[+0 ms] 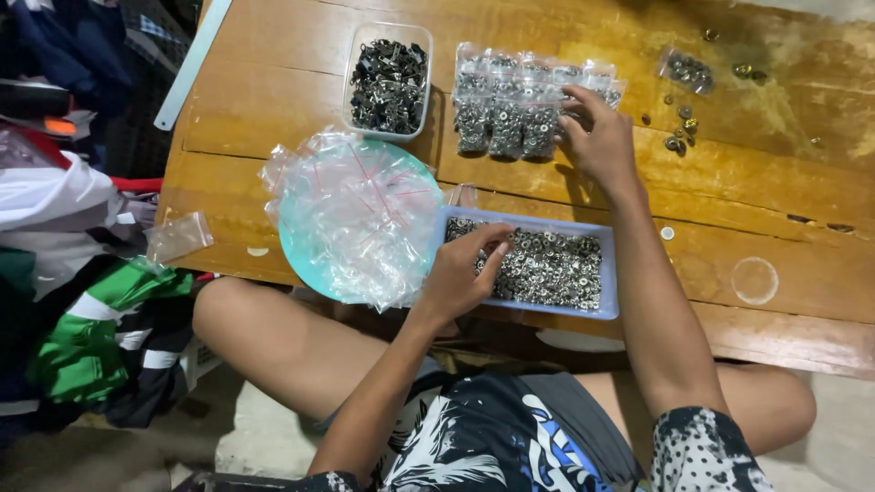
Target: The person sits cross-legged at a wooden table and sorts small metal parts from a blue tray into small plastic bags. They repeatedly scoop parts with their hands, place them into bags, and set the filled bags aside on the table.
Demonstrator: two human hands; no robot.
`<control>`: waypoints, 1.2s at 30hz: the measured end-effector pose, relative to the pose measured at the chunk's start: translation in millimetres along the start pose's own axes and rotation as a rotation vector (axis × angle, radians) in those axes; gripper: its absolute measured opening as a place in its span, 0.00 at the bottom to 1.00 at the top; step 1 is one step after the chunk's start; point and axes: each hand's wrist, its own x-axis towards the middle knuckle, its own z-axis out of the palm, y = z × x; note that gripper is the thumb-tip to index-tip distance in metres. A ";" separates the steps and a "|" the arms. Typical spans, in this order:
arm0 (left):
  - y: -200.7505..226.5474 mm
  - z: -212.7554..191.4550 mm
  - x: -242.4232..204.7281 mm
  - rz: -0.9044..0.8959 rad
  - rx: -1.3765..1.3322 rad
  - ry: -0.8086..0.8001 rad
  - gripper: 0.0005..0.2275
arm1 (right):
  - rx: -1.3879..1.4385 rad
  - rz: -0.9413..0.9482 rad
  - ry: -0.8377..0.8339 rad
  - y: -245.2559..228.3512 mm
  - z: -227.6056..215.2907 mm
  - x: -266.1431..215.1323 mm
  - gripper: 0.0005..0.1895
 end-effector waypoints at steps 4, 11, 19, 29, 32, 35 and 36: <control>5.0 2.5 -0.8 0.049 0.032 0.002 0.11 | -0.148 -0.205 0.105 16.4 -4.4 -28.9 0.22; -8.9 9.3 -20.2 0.203 0.061 0.351 0.11 | -0.115 -0.280 0.181 4.1 5.8 -125.7 0.15; -20.8 -78.3 -38.6 0.142 0.479 0.569 0.10 | -0.333 -0.428 0.170 37.9 41.4 -184.9 0.08; -69.3 -115.6 -69.9 -0.321 1.048 0.422 0.16 | -0.288 -0.422 0.183 25.7 37.6 -185.6 0.05; -78.6 -117.7 -70.3 -0.300 1.083 0.418 0.12 | -0.272 -0.409 0.183 27.0 38.3 -185.9 0.04; -77.4 -123.1 -68.1 -0.261 1.088 0.406 0.10 | -0.273 -0.402 0.177 29.5 39.6 -186.6 0.05; -76.6 -125.1 -65.4 -0.244 1.083 0.395 0.09 | -0.283 -0.405 0.176 30.4 39.3 -185.6 0.05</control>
